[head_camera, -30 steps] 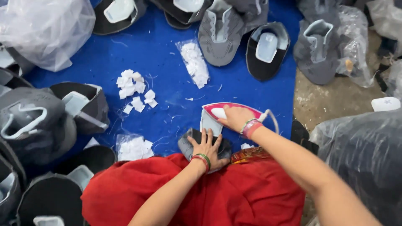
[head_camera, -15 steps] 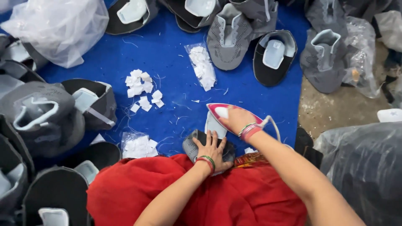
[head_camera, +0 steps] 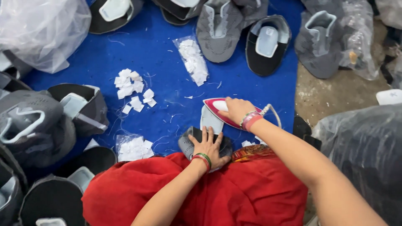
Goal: Ironing small white patches onto the inside of shoe uppers.
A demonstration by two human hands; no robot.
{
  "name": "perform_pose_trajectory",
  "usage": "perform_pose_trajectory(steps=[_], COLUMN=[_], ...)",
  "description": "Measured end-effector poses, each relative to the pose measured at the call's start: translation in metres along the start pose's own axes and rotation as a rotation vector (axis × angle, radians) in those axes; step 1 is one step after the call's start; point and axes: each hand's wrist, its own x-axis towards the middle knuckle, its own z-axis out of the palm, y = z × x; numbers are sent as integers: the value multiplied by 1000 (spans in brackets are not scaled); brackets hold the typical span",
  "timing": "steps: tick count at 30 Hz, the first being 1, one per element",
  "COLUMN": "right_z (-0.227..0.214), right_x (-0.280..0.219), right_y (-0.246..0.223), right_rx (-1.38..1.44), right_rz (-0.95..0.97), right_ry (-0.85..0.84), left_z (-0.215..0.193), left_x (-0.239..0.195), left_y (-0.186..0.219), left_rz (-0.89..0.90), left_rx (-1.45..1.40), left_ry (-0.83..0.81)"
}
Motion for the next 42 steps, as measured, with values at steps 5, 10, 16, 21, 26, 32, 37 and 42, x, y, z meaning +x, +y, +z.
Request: perform_pose_trajectory(steps=[5,10,16,21,26,32,37,42], right_z=[9,-8,1,61,89,132,113,98], right_x=[-6,9,22,14,-12,-27,-2,37], right_y=[8,12,80,108,110,73,-5,-15], right_rx=[40,-13,395,913,828,850,645,430], right_rz=[-72,23,298,450,408,771,51,-79], right_ry=[-11,67,739,957,940,993,763,567], left_z=[3,0,-8,-14,-10,-7,-4,-7], left_x=[-3,1,-2,-1,-3,-3,-2,1], left_y=[-1,-2,2,6,7,3,3,3], left_rz=[-11,-2,-22,-18,-32,-25,-24,-26], left_rx=[-2,5,9,9,8,11,17,5], left_ry=[19,33,-1,-55,-37,-8,7,-15])
